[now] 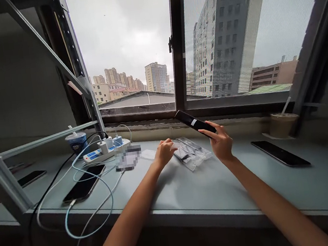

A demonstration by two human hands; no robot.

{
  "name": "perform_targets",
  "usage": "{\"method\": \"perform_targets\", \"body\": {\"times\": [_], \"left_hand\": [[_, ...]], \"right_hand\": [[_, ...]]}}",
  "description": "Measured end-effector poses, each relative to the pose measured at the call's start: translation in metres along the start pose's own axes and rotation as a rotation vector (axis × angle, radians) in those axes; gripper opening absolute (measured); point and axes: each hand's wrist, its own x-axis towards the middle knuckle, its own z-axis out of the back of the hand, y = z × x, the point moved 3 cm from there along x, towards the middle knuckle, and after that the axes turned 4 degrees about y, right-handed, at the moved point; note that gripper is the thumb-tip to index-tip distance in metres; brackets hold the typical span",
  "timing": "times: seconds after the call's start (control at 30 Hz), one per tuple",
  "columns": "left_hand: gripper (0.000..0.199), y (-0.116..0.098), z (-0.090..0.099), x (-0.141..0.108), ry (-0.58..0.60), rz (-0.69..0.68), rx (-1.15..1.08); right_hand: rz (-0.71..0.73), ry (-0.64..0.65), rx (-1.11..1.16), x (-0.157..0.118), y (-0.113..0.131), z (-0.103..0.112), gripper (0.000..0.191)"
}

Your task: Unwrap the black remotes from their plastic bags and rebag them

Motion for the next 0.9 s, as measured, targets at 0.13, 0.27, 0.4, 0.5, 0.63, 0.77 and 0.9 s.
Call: {"method": "perform_targets", "body": {"times": [0.13,0.27,0.4,0.5,0.63,0.77,0.9], "left_hand": [[0.015,0.0,0.002,0.0,-0.005,0.028,0.019],[0.015,-0.001,0.001,0.0,0.042,0.055,0.045],[0.014,0.002,-0.002,-0.001,0.079,0.104,0.038],[0.016,0.005,-0.006,-0.003,0.134,0.097,0.03],[0.018,0.009,-0.01,-0.005,0.175,0.092,0.027],[0.016,0.01,-0.009,-0.004,0.162,0.103,0.024],[0.014,0.006,-0.013,-0.006,0.175,0.101,0.025]], "right_hand": [[0.032,-0.008,-0.037,0.001,-0.001,0.002,0.053],[0.071,0.028,-0.04,0.005,-0.004,0.005,0.051],[-0.091,-0.017,0.06,0.007,-0.01,0.008,0.041],[-0.239,0.018,0.221,0.006,-0.012,0.004,0.028],[-0.495,0.07,0.368,0.005,-0.014,-0.001,0.035],[-0.712,0.106,0.558,0.001,-0.016,-0.006,0.041],[-0.906,0.181,0.641,-0.007,-0.016,-0.013,0.044]]}}
